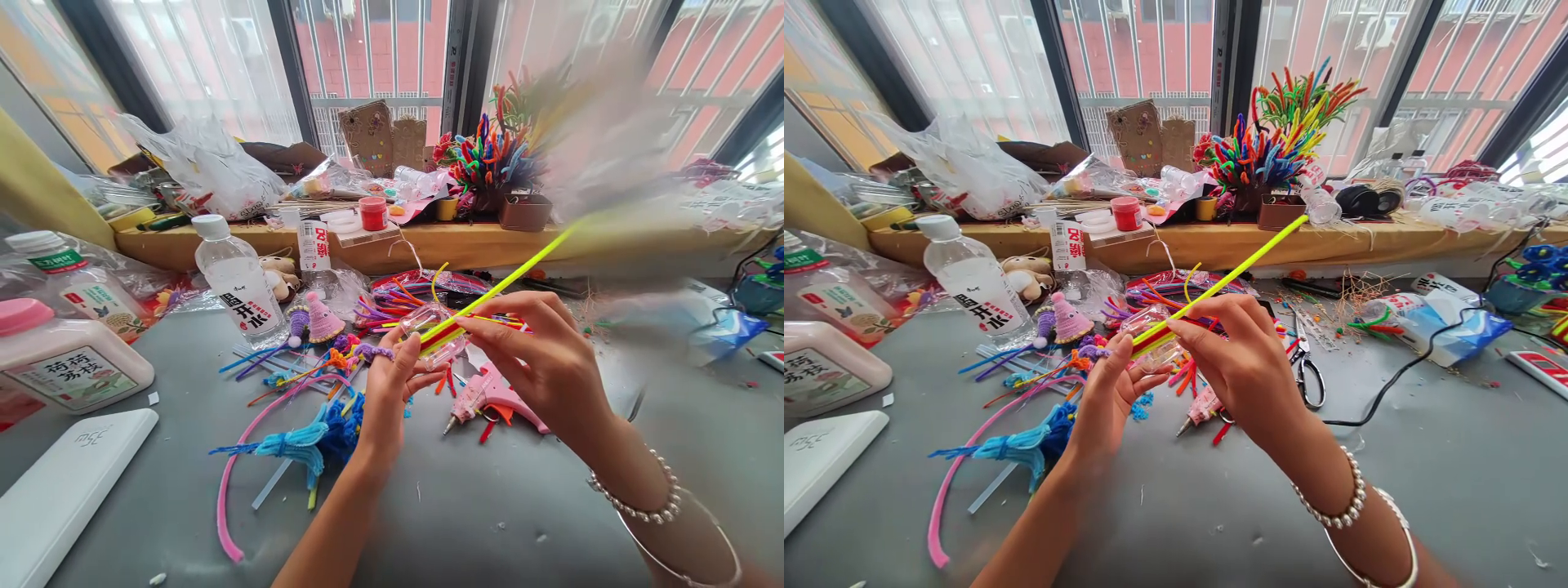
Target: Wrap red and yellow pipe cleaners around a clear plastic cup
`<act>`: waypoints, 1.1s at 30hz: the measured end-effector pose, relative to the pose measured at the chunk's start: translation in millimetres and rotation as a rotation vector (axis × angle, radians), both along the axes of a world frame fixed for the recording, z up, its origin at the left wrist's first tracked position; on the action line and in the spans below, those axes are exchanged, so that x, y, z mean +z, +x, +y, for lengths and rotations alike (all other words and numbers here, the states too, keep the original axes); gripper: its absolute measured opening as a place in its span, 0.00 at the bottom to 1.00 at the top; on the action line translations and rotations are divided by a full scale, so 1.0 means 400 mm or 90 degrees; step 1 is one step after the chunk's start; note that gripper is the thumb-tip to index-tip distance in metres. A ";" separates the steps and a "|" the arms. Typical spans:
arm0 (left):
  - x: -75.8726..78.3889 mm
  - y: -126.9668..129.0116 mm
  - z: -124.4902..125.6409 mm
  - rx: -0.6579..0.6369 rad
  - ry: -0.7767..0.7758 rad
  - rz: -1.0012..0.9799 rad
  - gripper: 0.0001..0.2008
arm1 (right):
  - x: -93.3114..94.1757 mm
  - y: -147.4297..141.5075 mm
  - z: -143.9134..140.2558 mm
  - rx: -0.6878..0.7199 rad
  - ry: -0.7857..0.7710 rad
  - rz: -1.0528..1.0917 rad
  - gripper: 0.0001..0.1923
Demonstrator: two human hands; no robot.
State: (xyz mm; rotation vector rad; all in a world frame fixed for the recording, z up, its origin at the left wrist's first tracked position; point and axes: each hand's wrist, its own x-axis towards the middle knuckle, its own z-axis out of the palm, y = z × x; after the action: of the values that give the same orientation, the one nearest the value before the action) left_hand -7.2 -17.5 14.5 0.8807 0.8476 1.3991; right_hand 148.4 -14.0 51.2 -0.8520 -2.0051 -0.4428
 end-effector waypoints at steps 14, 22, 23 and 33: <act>-0.004 0.000 -0.001 -0.030 -0.010 -0.020 0.27 | 0.005 0.008 0.001 -0.044 0.014 -0.006 0.07; -0.003 0.005 -0.001 -0.040 0.001 0.017 0.31 | -0.001 0.008 0.002 -0.029 -0.028 -0.016 0.07; -0.003 0.005 -0.001 -0.029 -0.003 0.032 0.31 | 0.000 0.008 0.002 -0.021 -0.041 -0.012 0.07; -0.006 -0.031 0.016 0.091 -0.018 0.053 0.27 | 0.072 0.091 -0.019 0.072 -0.236 0.204 0.05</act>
State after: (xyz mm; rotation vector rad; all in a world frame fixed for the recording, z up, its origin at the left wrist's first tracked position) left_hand -19.5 -11.1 12.0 0.8753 1.0073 1.4778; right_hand 184.7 -21.8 79.9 -0.9593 -1.8461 0.1318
